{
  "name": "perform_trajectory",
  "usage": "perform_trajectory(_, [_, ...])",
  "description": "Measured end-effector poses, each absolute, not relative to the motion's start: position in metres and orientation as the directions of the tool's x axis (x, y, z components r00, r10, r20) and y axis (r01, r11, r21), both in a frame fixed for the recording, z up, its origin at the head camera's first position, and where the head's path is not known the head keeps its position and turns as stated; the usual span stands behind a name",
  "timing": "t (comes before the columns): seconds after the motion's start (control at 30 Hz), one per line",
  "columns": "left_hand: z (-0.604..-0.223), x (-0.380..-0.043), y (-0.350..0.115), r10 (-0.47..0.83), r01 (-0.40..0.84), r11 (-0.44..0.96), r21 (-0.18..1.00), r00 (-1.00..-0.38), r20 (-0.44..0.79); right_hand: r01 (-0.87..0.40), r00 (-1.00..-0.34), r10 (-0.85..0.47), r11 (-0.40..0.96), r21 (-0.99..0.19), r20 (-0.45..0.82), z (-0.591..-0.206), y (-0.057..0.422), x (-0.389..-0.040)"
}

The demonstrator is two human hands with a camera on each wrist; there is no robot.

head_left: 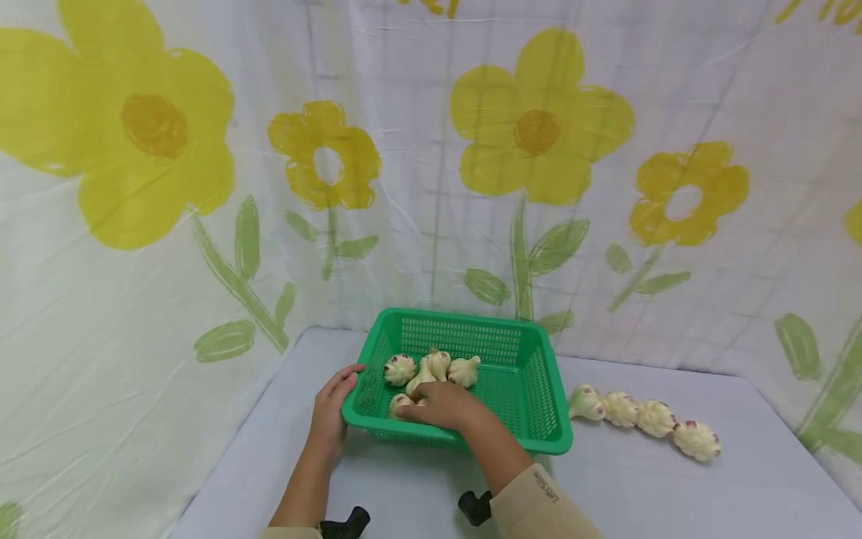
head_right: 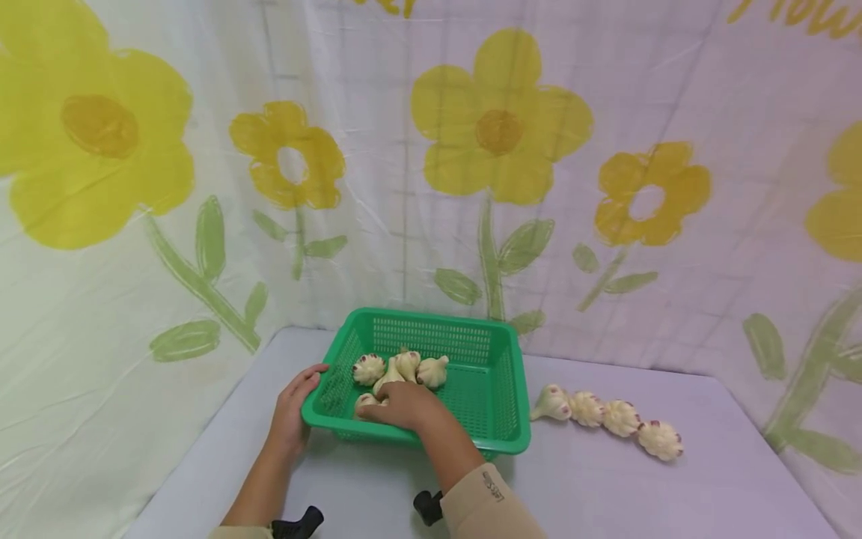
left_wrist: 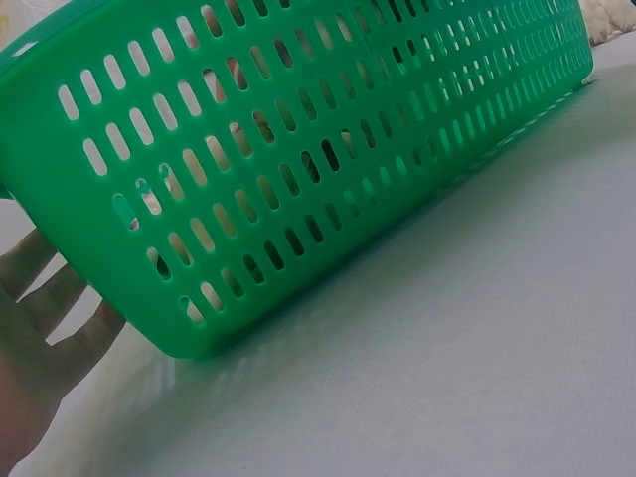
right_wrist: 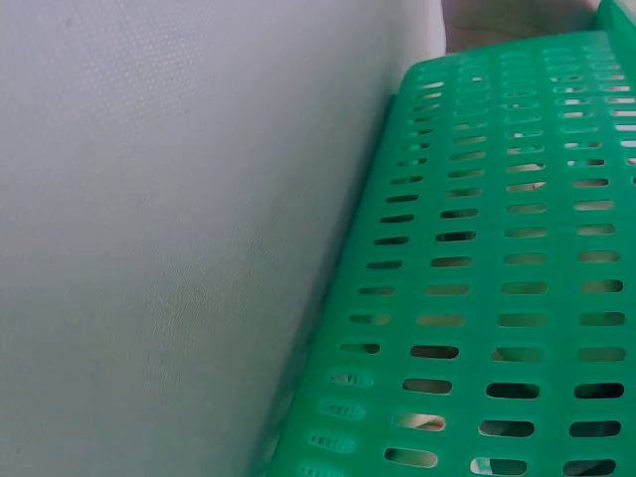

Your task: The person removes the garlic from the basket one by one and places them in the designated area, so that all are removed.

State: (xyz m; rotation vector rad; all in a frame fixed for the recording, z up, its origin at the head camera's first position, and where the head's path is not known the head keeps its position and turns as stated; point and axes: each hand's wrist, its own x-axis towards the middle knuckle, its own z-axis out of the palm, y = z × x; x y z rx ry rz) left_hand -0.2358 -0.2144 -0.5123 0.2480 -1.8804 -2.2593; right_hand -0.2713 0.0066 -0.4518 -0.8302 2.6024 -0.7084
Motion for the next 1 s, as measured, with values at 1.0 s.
perform_trajectory(1.0, [-0.508, -0.231, -0.212, -0.263, 0.050, -0.174, 0.984, -0.965, 0.002, -0.427, -0.847, -0.526, 0.594, -0.682, 0.072, -0.448, 0.034, -0.249])
